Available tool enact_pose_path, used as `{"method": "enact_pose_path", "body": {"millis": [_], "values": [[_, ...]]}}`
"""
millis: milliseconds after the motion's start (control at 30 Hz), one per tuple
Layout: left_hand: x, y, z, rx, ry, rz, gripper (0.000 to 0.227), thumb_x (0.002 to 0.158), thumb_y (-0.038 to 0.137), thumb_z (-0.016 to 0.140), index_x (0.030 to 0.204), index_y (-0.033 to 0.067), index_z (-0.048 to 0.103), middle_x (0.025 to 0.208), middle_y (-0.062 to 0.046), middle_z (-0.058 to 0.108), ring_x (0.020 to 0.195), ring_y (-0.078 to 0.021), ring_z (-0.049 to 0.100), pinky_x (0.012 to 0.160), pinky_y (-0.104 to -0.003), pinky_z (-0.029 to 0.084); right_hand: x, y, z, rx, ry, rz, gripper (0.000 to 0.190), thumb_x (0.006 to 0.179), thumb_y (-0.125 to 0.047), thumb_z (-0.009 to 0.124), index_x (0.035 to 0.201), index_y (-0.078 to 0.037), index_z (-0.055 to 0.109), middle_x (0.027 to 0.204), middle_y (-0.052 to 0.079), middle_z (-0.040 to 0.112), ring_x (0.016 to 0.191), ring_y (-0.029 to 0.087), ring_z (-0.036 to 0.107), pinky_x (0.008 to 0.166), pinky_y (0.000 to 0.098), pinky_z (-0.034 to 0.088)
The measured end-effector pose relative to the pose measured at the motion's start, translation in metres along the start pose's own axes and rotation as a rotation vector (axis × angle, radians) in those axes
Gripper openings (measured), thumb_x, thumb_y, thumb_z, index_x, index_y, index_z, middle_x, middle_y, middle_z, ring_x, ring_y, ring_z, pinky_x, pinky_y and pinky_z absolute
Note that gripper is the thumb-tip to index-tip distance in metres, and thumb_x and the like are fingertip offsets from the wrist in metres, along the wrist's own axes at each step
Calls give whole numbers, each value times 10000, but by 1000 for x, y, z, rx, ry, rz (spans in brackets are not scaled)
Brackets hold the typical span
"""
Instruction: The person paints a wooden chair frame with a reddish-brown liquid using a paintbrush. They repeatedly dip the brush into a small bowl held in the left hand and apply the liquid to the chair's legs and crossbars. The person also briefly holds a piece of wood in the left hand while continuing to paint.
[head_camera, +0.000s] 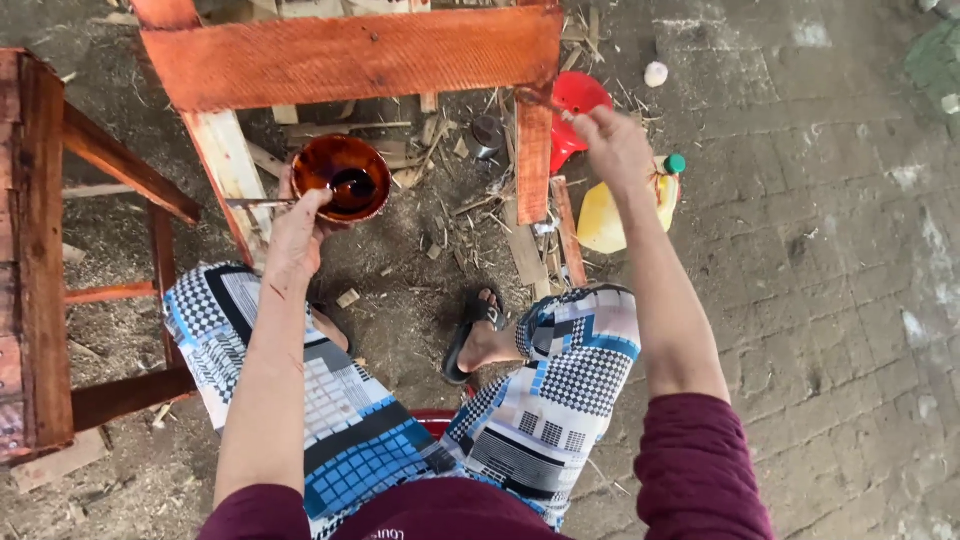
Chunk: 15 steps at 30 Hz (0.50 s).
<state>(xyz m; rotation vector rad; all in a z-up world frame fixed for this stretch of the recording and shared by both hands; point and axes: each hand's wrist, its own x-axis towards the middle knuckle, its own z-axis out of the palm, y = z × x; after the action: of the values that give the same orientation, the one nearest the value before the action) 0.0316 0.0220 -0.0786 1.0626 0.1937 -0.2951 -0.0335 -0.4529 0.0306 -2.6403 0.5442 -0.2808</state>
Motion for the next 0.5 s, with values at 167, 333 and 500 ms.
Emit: {"method": "enact_pose_path", "body": {"millis": [167, 333, 500], "values": [[-8, 10, 2, 16, -29, 24, 491, 876, 56, 673, 1300, 283, 575, 1232, -168, 671, 905, -425, 738, 582, -467, 692, -51, -26, -25, -260, -238, -67, 355, 962, -569, 611, 882, -234, 695, 793, 122, 698, 905, 427, 694, 818, 531, 532], [-14, 21, 20, 18, -64, 21, 504, 879, 59, 677, 1304, 305, 564, 1245, -153, 672, 927, -400, 744, 593, -448, 702, -31, -31, -38, -558, 72, -212, 419, 996, -569, 608, 763, -223, 644, 635, 55, 631, 688, 329, 702, 621, 456, 543], [-33, 57, 45, -25, 137, -206, 855, 793, 46, 714, 1540, 274, 363, 1406, -161, 596, 946, -253, 765, 505, -277, 660, -45, -121, -62, -1234, 22, -138, 623, 1165, -652, 226, 1115, -201, 652, 868, 21, 686, 649, 164, 637, 510, 263, 443]]}}
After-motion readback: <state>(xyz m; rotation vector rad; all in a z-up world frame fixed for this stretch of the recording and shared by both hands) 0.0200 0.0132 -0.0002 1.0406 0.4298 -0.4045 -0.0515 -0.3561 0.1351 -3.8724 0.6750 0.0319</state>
